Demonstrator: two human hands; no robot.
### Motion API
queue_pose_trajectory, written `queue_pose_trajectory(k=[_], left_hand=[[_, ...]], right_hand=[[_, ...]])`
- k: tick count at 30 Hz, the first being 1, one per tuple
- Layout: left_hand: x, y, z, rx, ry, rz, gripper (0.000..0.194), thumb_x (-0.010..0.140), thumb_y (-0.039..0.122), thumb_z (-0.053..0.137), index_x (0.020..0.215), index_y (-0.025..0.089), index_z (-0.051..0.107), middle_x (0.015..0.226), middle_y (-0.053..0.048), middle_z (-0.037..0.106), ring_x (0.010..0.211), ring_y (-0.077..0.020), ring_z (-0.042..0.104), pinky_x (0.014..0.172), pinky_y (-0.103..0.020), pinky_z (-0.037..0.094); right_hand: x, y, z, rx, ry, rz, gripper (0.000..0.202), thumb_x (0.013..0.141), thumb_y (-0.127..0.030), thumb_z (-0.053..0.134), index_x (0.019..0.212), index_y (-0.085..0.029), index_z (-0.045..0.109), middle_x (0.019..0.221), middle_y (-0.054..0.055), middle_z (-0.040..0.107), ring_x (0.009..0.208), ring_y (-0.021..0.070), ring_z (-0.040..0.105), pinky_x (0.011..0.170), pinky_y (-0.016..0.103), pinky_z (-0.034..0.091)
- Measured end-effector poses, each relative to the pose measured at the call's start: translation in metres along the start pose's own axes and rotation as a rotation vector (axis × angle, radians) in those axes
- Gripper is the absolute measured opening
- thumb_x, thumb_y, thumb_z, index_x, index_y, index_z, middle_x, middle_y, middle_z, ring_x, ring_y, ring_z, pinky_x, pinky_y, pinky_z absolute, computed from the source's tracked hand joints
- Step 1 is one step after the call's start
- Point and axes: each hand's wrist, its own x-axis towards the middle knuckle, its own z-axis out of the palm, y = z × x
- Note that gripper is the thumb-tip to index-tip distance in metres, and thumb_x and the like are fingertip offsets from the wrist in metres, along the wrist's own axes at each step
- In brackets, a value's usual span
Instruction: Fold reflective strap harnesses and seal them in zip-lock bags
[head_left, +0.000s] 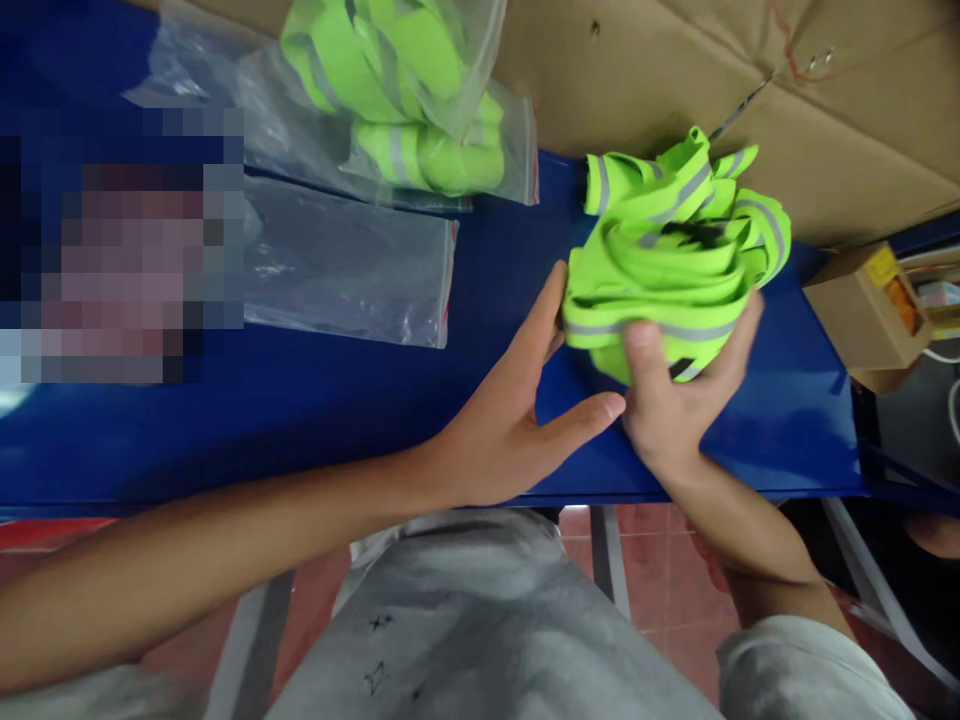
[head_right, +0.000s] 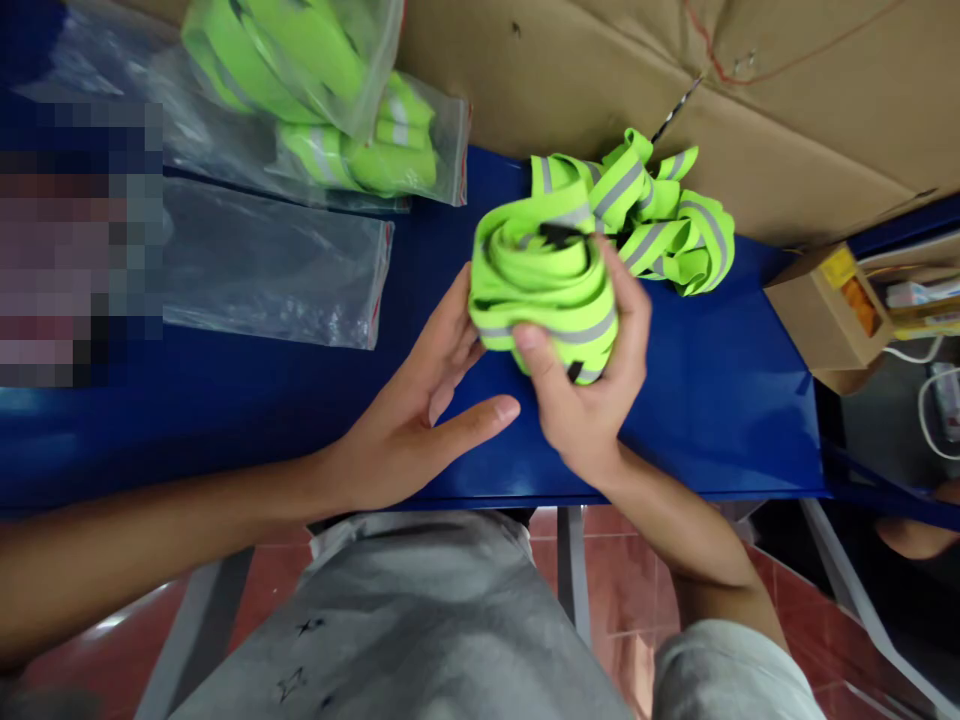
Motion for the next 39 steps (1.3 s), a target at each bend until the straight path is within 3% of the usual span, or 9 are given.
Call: queue_pose_trajectory(k=[3, 6, 11, 16, 19, 25, 32, 36, 39], left_hand=[[0.011, -0.008, -0.008, -0.209, -0.018, 0.011, 0.098, 0.084, 0.030, 0.083, 0.163, 0.026, 0.026, 0.177, -0.012, 0.027, 0.162, -0.0314, 0.033, 0.134, -0.048, 0.034], [0.017, -0.012, -0.014, -0.294, -0.001, -0.013, 0.091, 0.077, 0.026, 0.090, 0.152, 0.024, 0.039, 0.166, -0.012, 0.047, 0.155, -0.0323, 0.046, 0.129, -0.049, 0.043], [0.018, -0.014, -0.013, -0.282, 0.071, -0.022, 0.076, 0.078, 0.035, 0.092, 0.138, 0.019, 0.048, 0.151, -0.015, 0.061, 0.144, -0.0331, 0.058, 0.120, -0.047, 0.053], [0.018, -0.015, -0.017, -0.155, 0.099, 0.040, 0.081, 0.081, 0.046, 0.089, 0.144, 0.023, 0.043, 0.157, -0.015, 0.055, 0.146, -0.0325, 0.055, 0.120, -0.046, 0.051], [0.018, -0.015, -0.018, -0.126, 0.097, 0.085, 0.089, 0.082, 0.050, 0.088, 0.151, 0.026, 0.037, 0.160, -0.013, 0.052, 0.146, -0.0299, 0.055, 0.120, -0.044, 0.051], [0.014, -0.011, -0.010, -0.126, 0.022, 0.054, 0.069, 0.096, 0.064, 0.067, 0.147, 0.021, 0.049, 0.151, -0.015, 0.061, 0.141, -0.0299, 0.060, 0.119, -0.045, 0.051], [0.010, -0.018, -0.003, -0.216, 0.101, -0.011, 0.076, 0.096, 0.057, 0.072, 0.156, 0.029, 0.035, 0.161, -0.013, 0.050, 0.150, -0.0301, 0.050, 0.125, -0.051, 0.045], [0.012, -0.017, -0.004, -0.273, 0.125, 0.007, 0.069, 0.093, 0.052, 0.077, 0.149, 0.029, 0.044, 0.152, -0.010, 0.058, 0.144, -0.0305, 0.055, 0.123, -0.053, 0.047], [0.013, -0.017, -0.010, -0.218, 0.117, 0.078, 0.063, 0.092, 0.052, 0.078, 0.142, 0.027, 0.048, 0.146, -0.009, 0.060, 0.141, -0.0288, 0.057, 0.121, -0.048, 0.049]], right_hand=[[-0.013, 0.008, 0.007, 0.094, -0.105, 0.054, 0.057, 0.091, -0.058, 0.076, 0.138, -0.030, 0.060, 0.135, 0.007, 0.068, 0.127, 0.0308, 0.068, 0.114, 0.051, 0.055], [-0.018, 0.022, 0.010, 0.148, -0.189, 0.175, 0.052, 0.099, -0.065, 0.061, 0.138, -0.030, 0.059, 0.123, 0.008, 0.071, 0.118, 0.0294, 0.071, 0.106, 0.052, 0.061], [-0.012, 0.029, 0.007, 0.082, -0.276, 0.093, 0.056, 0.098, -0.068, 0.060, 0.137, -0.029, 0.064, 0.143, 0.010, 0.059, 0.140, 0.0363, 0.058, 0.118, 0.060, 0.051], [-0.001, 0.018, -0.001, 0.006, -0.265, -0.089, 0.040, 0.098, -0.060, 0.065, 0.122, -0.028, 0.071, 0.154, 0.009, 0.050, 0.151, 0.0380, 0.047, 0.129, 0.061, 0.039], [0.004, 0.011, -0.004, -0.061, -0.316, -0.109, 0.044, 0.101, -0.059, 0.062, 0.134, -0.030, 0.065, 0.160, 0.009, 0.049, 0.155, 0.0374, 0.044, 0.129, 0.062, 0.039], [0.003, 0.007, -0.003, -0.151, -0.270, -0.156, 0.061, 0.102, -0.064, 0.055, 0.152, -0.031, 0.045, 0.150, 0.012, 0.058, 0.143, 0.0349, 0.058, 0.120, 0.059, 0.052], [0.001, 0.011, 0.000, -0.187, -0.226, -0.096, 0.055, 0.097, -0.066, 0.063, 0.138, -0.029, 0.061, 0.128, 0.009, 0.070, 0.119, 0.0319, 0.070, 0.103, 0.055, 0.060], [0.002, 0.012, 0.003, -0.113, -0.193, -0.114, 0.048, 0.098, -0.062, 0.066, 0.129, -0.026, 0.064, 0.119, 0.008, 0.072, 0.109, 0.0280, 0.072, 0.096, 0.049, 0.063], [0.002, 0.012, 0.004, -0.038, -0.252, -0.109, 0.050, 0.100, -0.064, 0.061, 0.133, -0.027, 0.061, 0.130, 0.009, 0.070, 0.118, 0.0283, 0.069, 0.101, 0.049, 0.061]])
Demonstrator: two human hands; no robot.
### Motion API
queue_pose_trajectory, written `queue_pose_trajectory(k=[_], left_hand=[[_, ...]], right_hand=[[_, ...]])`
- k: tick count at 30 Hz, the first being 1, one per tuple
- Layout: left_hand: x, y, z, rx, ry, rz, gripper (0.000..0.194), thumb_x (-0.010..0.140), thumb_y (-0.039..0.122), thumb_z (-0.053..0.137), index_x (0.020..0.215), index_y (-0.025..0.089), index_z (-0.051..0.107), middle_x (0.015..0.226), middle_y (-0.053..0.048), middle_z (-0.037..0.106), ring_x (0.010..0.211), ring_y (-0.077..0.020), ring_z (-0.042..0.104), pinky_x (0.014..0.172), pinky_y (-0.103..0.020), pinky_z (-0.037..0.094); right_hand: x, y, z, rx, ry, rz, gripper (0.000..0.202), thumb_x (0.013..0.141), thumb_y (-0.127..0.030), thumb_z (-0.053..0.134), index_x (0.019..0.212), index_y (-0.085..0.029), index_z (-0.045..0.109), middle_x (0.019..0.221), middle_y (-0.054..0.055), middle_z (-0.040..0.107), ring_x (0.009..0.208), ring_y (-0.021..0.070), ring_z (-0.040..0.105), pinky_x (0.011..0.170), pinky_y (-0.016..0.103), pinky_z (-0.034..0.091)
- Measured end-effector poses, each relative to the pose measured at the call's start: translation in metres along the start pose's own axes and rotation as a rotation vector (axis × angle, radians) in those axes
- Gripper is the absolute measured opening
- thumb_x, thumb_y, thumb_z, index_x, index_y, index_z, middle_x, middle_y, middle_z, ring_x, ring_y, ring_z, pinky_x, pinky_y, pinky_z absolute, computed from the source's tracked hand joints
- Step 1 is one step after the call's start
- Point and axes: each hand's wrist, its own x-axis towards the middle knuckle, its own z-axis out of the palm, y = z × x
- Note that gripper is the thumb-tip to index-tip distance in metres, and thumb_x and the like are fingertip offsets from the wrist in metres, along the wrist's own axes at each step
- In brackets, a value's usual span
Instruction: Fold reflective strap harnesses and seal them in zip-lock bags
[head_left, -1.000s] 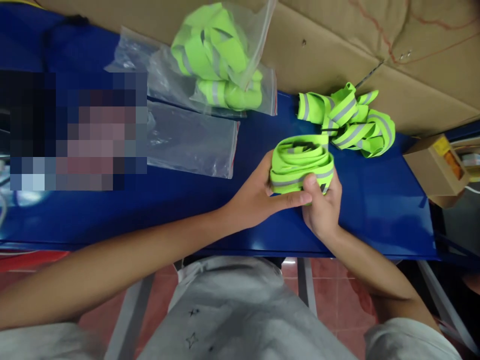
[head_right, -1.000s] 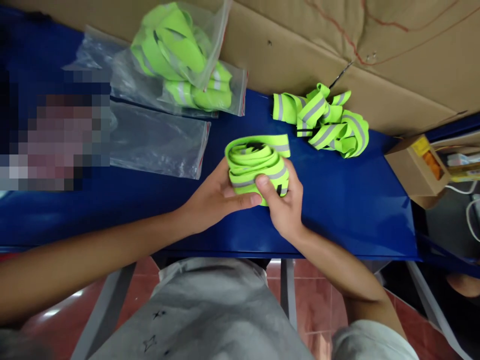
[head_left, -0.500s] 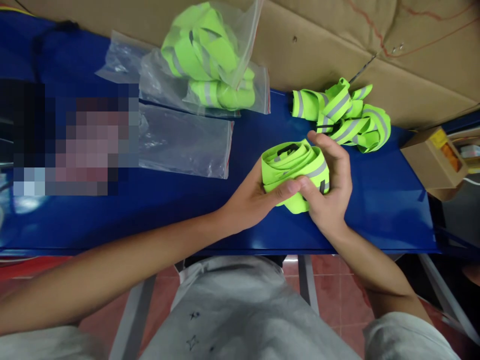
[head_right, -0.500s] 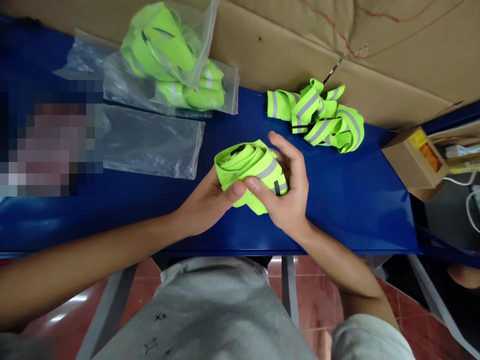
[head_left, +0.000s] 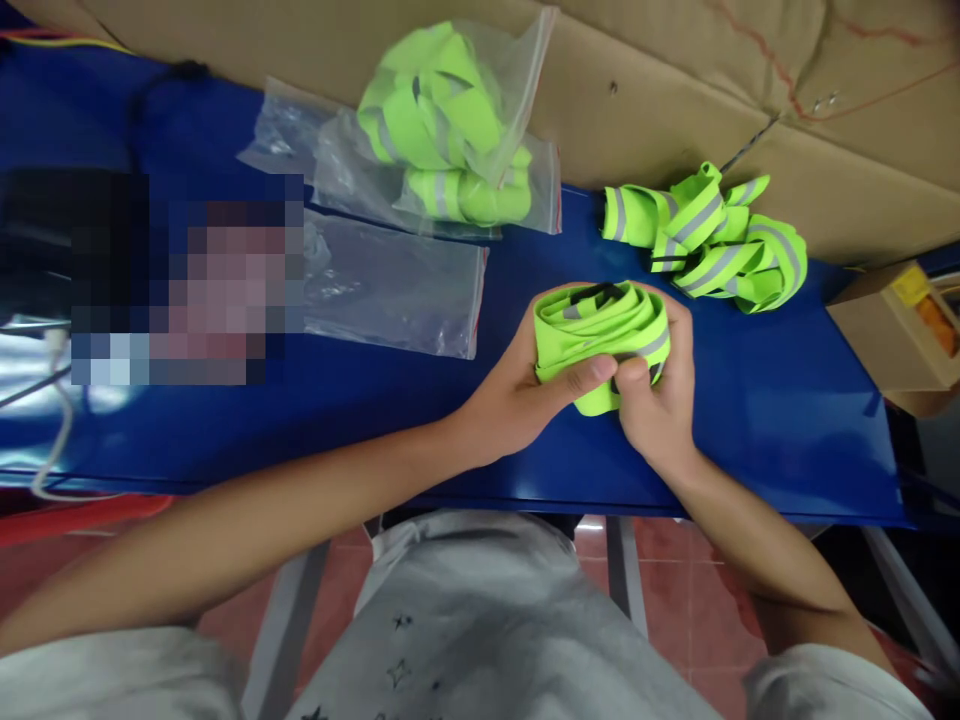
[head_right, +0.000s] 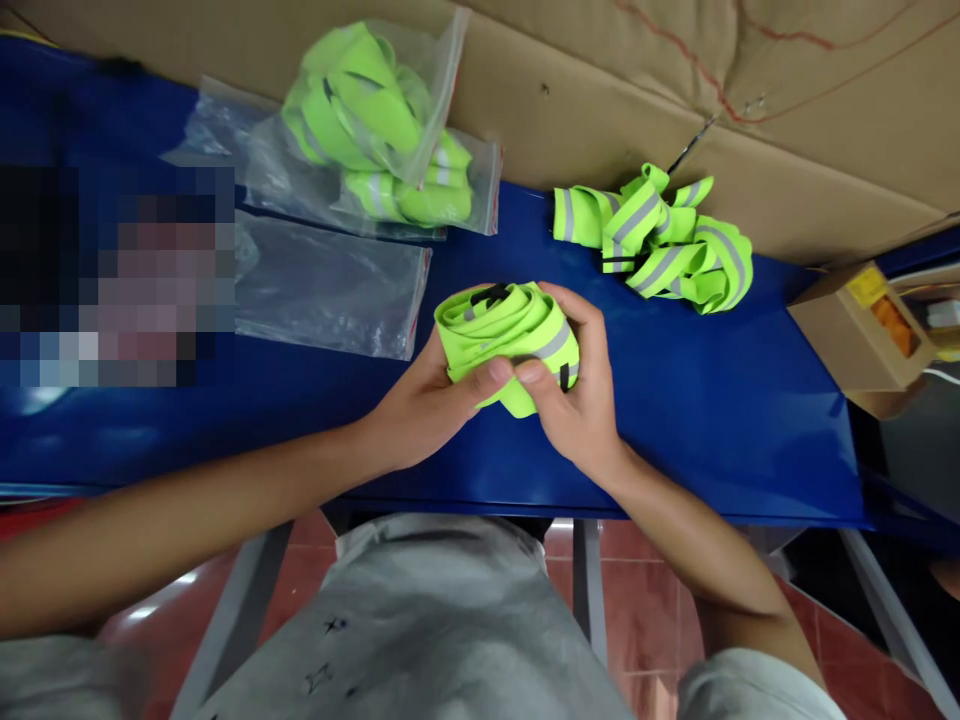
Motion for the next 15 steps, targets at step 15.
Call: queue_pose_trajectory(k=[15], left_hand=[[0.006, 0.076, -0.071, 1.520, -0.247, 0.273, 0.078, 0.095, 0.058, 0.070, 0.159, 0.020, 0.046, 0.160, -0.020, 0.050, 0.153, -0.0403, 0.043, 0.129, -0.058, 0.030]], right_hand=[[0.004, 0.030, -0.010, 0.087, 0.013, 0.230, 0.038, 0.098, -0.060, 0.067, 0.120, -0.029, 0.070, 0.102, 0.007, 0.075, 0.092, 0.0283, 0.074, 0.074, 0.045, 0.064]])
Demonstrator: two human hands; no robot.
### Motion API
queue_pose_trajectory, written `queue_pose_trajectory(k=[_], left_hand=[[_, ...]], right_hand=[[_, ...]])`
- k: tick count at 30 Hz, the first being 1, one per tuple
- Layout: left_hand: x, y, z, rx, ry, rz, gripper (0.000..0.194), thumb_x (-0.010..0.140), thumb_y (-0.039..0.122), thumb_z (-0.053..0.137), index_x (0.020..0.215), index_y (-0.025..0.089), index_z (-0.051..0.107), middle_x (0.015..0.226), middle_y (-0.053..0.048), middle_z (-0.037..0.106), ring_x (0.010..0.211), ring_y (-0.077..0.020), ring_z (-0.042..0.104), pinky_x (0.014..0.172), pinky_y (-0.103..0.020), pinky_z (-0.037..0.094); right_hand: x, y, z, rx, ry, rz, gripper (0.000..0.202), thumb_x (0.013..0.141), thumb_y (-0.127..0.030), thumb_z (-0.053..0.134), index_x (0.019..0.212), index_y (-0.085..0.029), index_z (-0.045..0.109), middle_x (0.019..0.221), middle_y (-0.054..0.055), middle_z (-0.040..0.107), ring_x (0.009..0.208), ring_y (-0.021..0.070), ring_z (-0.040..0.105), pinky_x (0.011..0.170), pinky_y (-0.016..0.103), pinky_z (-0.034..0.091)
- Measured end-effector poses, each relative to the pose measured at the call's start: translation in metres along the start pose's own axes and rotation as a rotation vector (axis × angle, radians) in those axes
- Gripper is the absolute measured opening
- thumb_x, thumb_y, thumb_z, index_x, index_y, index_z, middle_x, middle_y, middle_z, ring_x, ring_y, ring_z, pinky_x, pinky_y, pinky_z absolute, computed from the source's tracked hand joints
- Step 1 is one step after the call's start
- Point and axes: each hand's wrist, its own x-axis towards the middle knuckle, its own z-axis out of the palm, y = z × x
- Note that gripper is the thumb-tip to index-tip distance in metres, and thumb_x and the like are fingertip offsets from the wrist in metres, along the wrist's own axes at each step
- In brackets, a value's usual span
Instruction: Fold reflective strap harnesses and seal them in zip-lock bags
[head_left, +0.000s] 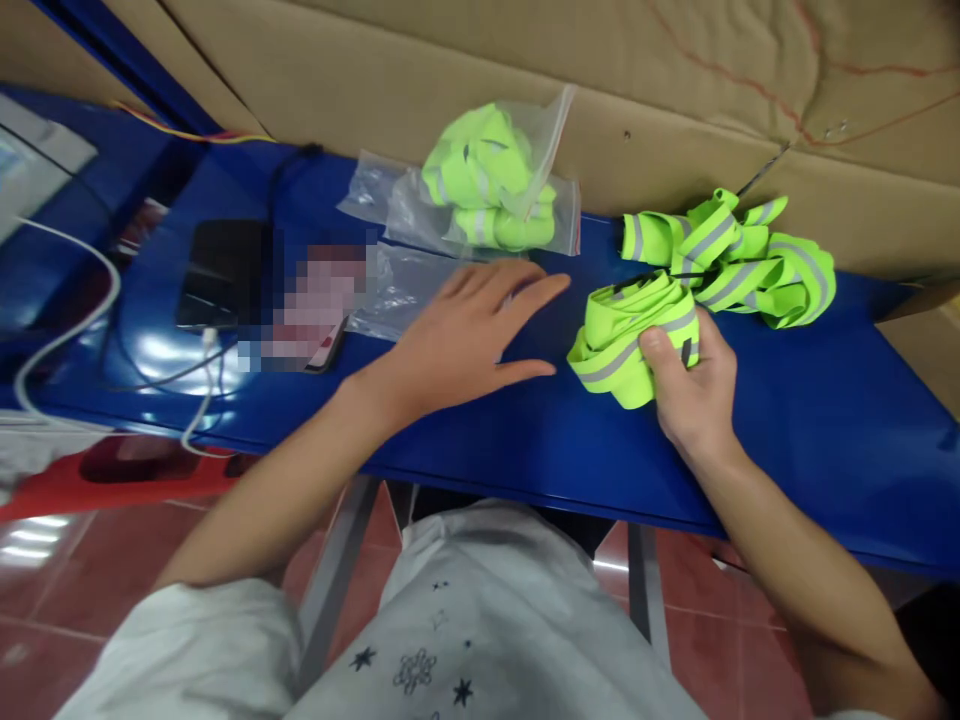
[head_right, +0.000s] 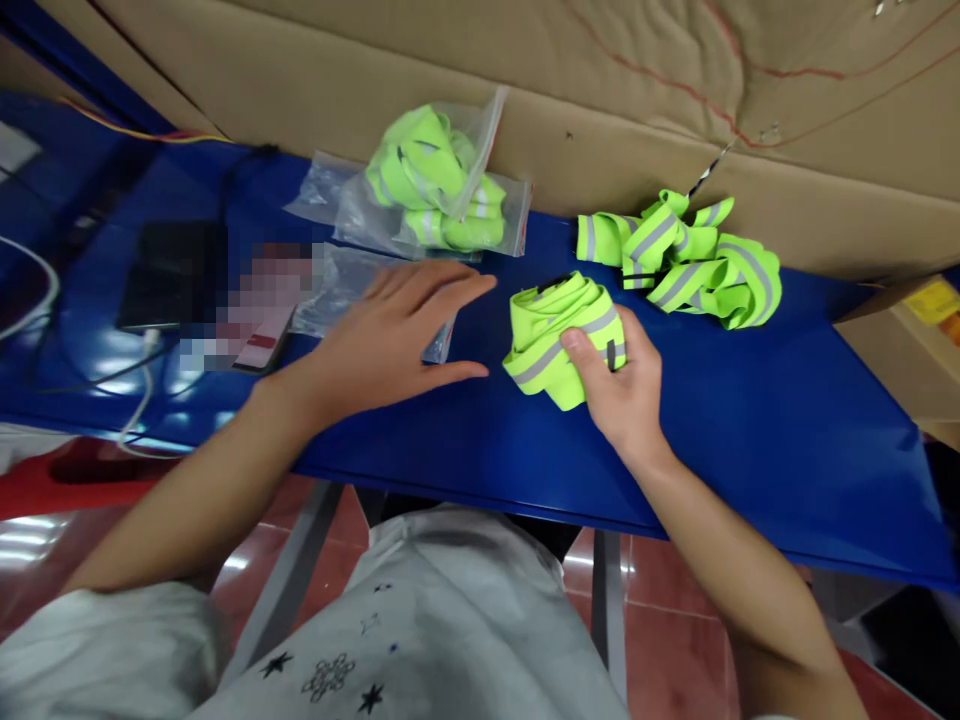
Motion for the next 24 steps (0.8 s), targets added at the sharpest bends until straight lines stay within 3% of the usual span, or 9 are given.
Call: queue_pose_trajectory(k=[1, 3, 6, 8, 11, 14, 17, 21, 24], left_hand=[[-0.005, -0.007, -0.007, 0.102, -0.029, -0.031, 0.081, 0.092, 0.057, 0.075, 0.159, 0.021, 0.046, 0.163, -0.020, 0.047, 0.157, -0.0422, 0.037, 0.131, -0.061, 0.025], [-0.016, -0.015, -0.013, 0.204, -0.127, -0.078, 0.082, 0.091, 0.053, 0.077, 0.160, 0.021, 0.046, 0.163, -0.020, 0.047, 0.156, -0.0426, 0.038, 0.129, -0.063, 0.026], [-0.024, -0.011, -0.005, 0.215, -0.279, -0.088, 0.072, 0.099, 0.049, 0.069, 0.160, 0.021, 0.044, 0.158, -0.018, 0.055, 0.147, -0.0378, 0.052, 0.122, -0.055, 0.040], [-0.023, -0.002, 0.004, 0.197, -0.311, -0.038, 0.074, 0.099, 0.052, 0.067, 0.162, 0.021, 0.042, 0.157, -0.018, 0.055, 0.145, -0.0367, 0.053, 0.121, -0.052, 0.041], [-0.015, 0.004, 0.010, 0.184, -0.311, 0.047, 0.093, 0.092, 0.063, 0.072, 0.166, 0.021, 0.035, 0.166, -0.019, 0.043, 0.154, -0.0381, 0.042, 0.126, -0.053, 0.034], [-0.002, -0.004, 0.013, 0.181, -0.330, 0.042, 0.115, 0.082, 0.074, 0.076, 0.170, 0.021, 0.024, 0.175, -0.021, 0.026, 0.163, -0.0416, 0.023, 0.131, -0.060, 0.021], [0.011, -0.015, 0.015, 0.150, -0.378, 0.011, 0.122, 0.079, 0.077, 0.076, 0.171, 0.022, 0.017, 0.174, -0.024, 0.026, 0.163, -0.0442, 0.024, 0.131, -0.067, 0.014], [0.018, -0.016, 0.017, 0.088, -0.267, 0.002, 0.118, 0.081, 0.069, 0.080, 0.171, 0.023, 0.018, 0.167, -0.021, 0.042, 0.153, -0.0407, 0.042, 0.128, -0.059, 0.027], [0.015, -0.011, 0.020, 0.054, -0.140, 0.032, 0.123, 0.077, 0.067, 0.085, 0.171, 0.026, 0.017, 0.168, -0.019, 0.041, 0.154, -0.0403, 0.041, 0.130, -0.059, 0.025]], right_hand=[[0.002, 0.006, -0.001, 0.026, 0.017, 0.001, 0.038, 0.098, -0.059, 0.067, 0.120, -0.029, 0.070, 0.104, 0.007, 0.075, 0.095, 0.0293, 0.075, 0.076, 0.046, 0.065], [0.004, 0.015, -0.001, 0.082, 0.028, 0.006, 0.036, 0.098, -0.058, 0.066, 0.120, -0.030, 0.071, 0.106, 0.007, 0.075, 0.097, 0.0297, 0.075, 0.077, 0.047, 0.066], [0.004, 0.018, 0.003, 0.129, -0.002, 0.023, 0.035, 0.099, -0.057, 0.066, 0.122, -0.030, 0.070, 0.103, 0.006, 0.075, 0.093, 0.0281, 0.076, 0.074, 0.045, 0.067], [0.004, 0.015, 0.006, 0.149, 0.003, 0.044, 0.036, 0.098, -0.058, 0.067, 0.120, -0.029, 0.071, 0.100, 0.005, 0.075, 0.089, 0.0263, 0.075, 0.073, 0.044, 0.067], [0.006, 0.010, 0.008, 0.179, 0.041, 0.052, 0.038, 0.094, -0.060, 0.072, 0.113, -0.027, 0.072, 0.097, 0.003, 0.075, 0.086, 0.0241, 0.075, 0.075, 0.043, 0.067], [0.010, 0.008, 0.006, 0.184, 0.047, 0.051, 0.038, 0.093, -0.060, 0.074, 0.110, -0.025, 0.073, 0.097, 0.004, 0.075, 0.089, 0.0244, 0.075, 0.078, 0.043, 0.067], [0.013, 0.009, 0.004, 0.168, 0.035, 0.077, 0.040, 0.092, -0.061, 0.074, 0.111, -0.025, 0.073, 0.098, 0.004, 0.076, 0.090, 0.0245, 0.075, 0.078, 0.043, 0.067], [0.014, 0.008, 0.000, 0.164, -0.006, 0.157, 0.045, 0.087, -0.062, 0.079, 0.112, -0.026, 0.072, 0.098, 0.002, 0.076, 0.085, 0.0222, 0.075, 0.074, 0.037, 0.065], [0.015, 0.002, -0.005, 0.170, -0.137, 0.238, 0.048, 0.084, -0.063, 0.081, 0.114, -0.028, 0.068, 0.097, 0.000, 0.076, 0.078, 0.0195, 0.073, 0.067, 0.032, 0.063]])
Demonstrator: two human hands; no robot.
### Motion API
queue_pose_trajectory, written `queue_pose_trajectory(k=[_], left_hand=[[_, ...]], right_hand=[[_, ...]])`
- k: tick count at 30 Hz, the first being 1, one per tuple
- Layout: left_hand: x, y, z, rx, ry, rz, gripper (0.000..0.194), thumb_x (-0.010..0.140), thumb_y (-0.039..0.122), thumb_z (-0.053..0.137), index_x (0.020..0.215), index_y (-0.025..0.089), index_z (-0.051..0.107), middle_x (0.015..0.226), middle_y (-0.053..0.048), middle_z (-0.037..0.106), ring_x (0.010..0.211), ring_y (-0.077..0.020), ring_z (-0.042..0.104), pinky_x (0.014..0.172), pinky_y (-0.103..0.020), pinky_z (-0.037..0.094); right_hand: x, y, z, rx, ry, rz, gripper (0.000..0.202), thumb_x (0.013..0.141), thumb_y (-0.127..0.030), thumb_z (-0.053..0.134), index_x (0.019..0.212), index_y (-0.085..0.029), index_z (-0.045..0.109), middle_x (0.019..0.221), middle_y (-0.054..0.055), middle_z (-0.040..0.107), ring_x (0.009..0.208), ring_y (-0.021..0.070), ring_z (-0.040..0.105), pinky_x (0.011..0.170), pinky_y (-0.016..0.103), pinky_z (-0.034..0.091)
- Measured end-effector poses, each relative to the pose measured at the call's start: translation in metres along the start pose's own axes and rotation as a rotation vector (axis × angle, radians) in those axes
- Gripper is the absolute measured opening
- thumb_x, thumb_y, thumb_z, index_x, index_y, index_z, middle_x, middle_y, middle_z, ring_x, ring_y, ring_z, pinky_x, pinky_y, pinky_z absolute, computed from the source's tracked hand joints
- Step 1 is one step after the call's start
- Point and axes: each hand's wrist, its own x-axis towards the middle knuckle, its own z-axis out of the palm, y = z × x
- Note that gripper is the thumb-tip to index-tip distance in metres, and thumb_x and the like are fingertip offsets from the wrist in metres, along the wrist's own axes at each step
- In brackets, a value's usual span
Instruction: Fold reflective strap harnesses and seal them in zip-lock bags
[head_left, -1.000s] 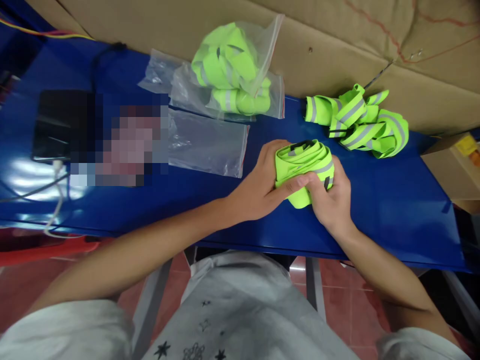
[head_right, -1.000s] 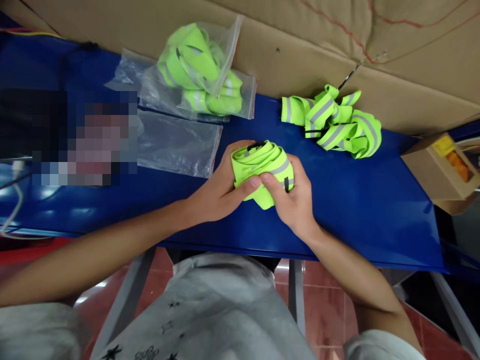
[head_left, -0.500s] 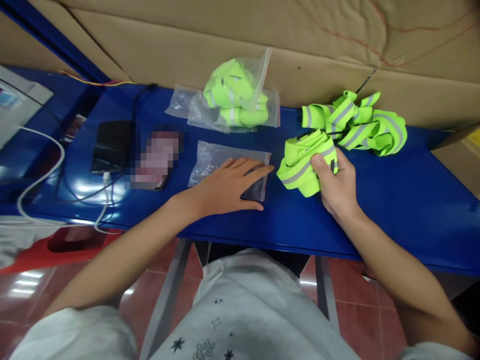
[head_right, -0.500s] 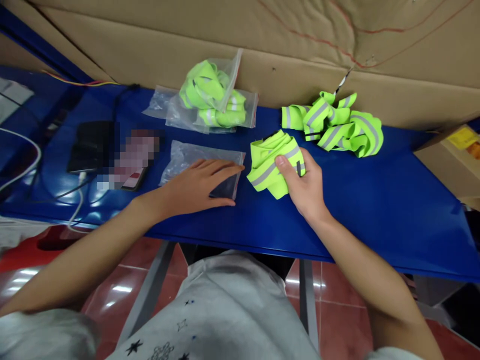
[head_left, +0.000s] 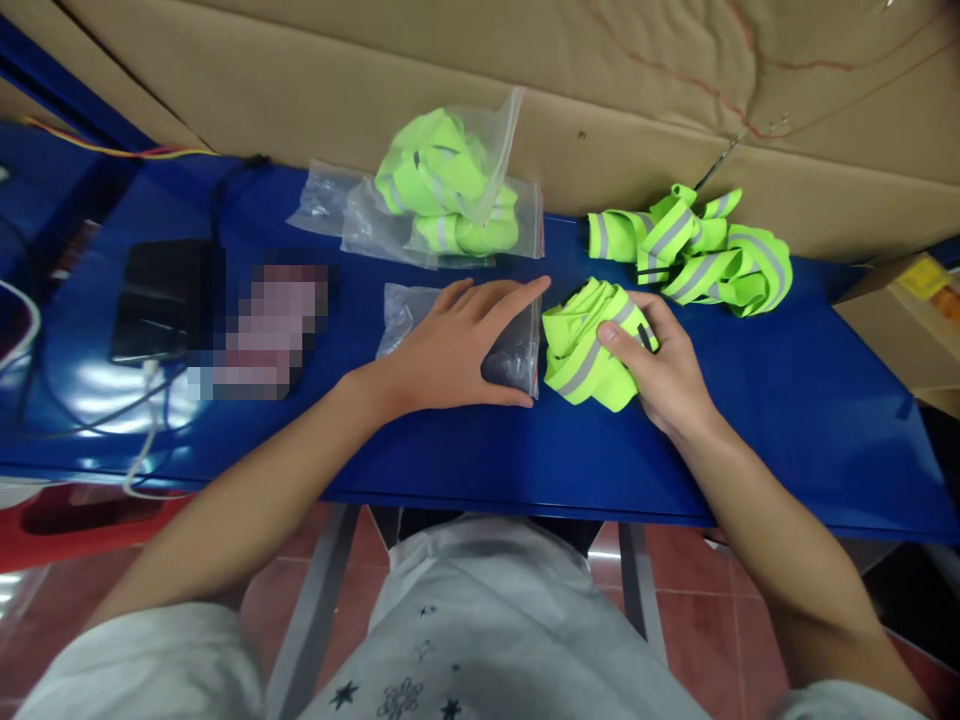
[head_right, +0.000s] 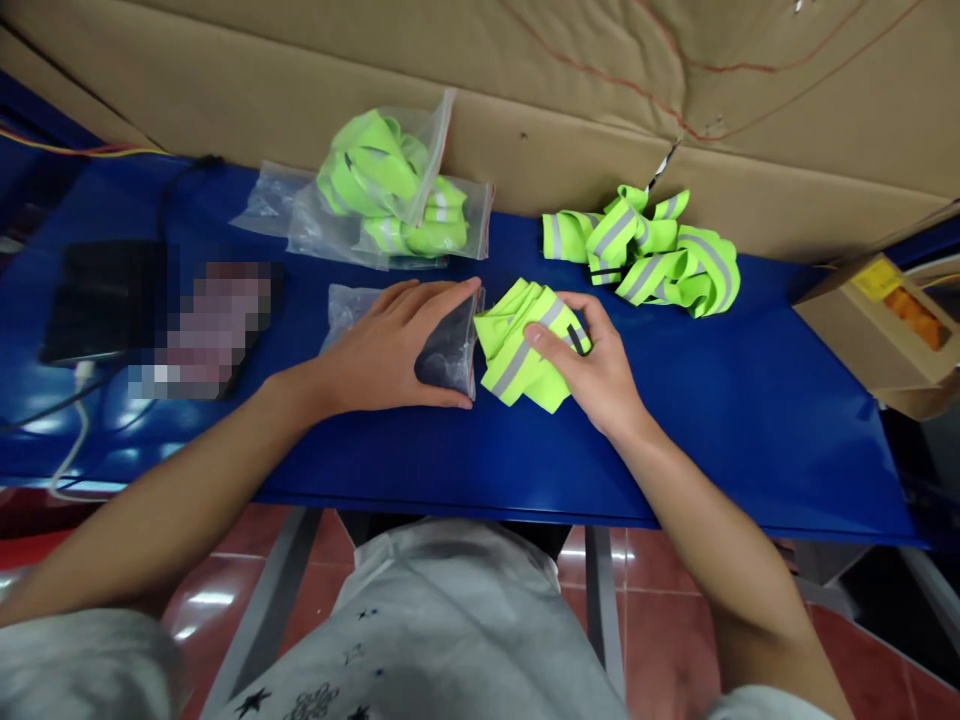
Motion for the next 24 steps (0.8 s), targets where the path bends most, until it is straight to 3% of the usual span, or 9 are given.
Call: queue_pose_trajectory(k=[4, 11, 17, 20, 24], left_hand=[[-0.005, 0.005, 0.007, 0.019, 0.106, 0.077, 0.123, 0.075, 0.066, 0.087, 0.171, 0.029, 0.019, 0.166, -0.019, 0.043, 0.153, -0.0425, 0.041, 0.132, -0.064, 0.016], [-0.009, 0.010, 0.008, 0.071, 0.150, 0.143, 0.120, 0.076, 0.070, 0.084, 0.170, 0.027, 0.023, 0.164, -0.022, 0.044, 0.152, -0.0455, 0.042, 0.131, -0.068, 0.012], [-0.009, 0.010, 0.011, 0.068, 0.185, 0.139, 0.113, 0.081, 0.073, 0.078, 0.170, 0.030, 0.024, 0.157, -0.019, 0.052, 0.148, -0.0404, 0.048, 0.131, -0.066, 0.010], [-0.009, 0.010, 0.011, 0.047, 0.175, 0.140, 0.114, 0.079, 0.073, 0.080, 0.170, 0.029, 0.025, 0.157, -0.019, 0.053, 0.146, -0.0415, 0.049, 0.131, -0.067, 0.010], [-0.009, 0.010, 0.010, 0.014, 0.199, 0.126, 0.113, 0.080, 0.077, 0.076, 0.169, 0.027, 0.027, 0.156, -0.019, 0.053, 0.145, -0.0421, 0.050, 0.130, -0.067, 0.011]], right_hand=[[-0.002, -0.012, -0.005, -0.045, -0.119, 0.019, 0.043, 0.082, -0.061, 0.084, 0.106, -0.028, 0.069, 0.093, -0.001, 0.074, 0.077, 0.0180, 0.071, 0.065, 0.030, 0.060], [-0.001, -0.016, -0.006, -0.042, -0.089, 0.052, 0.041, 0.082, -0.059, 0.084, 0.106, -0.028, 0.071, 0.092, -0.001, 0.074, 0.074, 0.0172, 0.068, 0.064, 0.030, 0.058], [-0.006, -0.019, -0.004, -0.348, -0.051, -0.138, 0.039, 0.082, -0.052, 0.086, 0.109, -0.026, 0.072, 0.089, 0.000, 0.073, 0.071, 0.0162, 0.063, 0.062, 0.029, 0.054], [-0.006, -0.019, -0.006, -0.294, -0.027, -0.157, 0.039, 0.085, -0.055, 0.083, 0.109, -0.026, 0.073, 0.092, 0.001, 0.073, 0.073, 0.0178, 0.065, 0.063, 0.032, 0.057], [-0.002, -0.010, -0.010, -0.103, -0.005, -0.077, 0.047, 0.083, -0.061, 0.083, 0.116, -0.029, 0.071, 0.098, 0.002, 0.075, 0.075, 0.0202, 0.070, 0.063, 0.034, 0.060]])
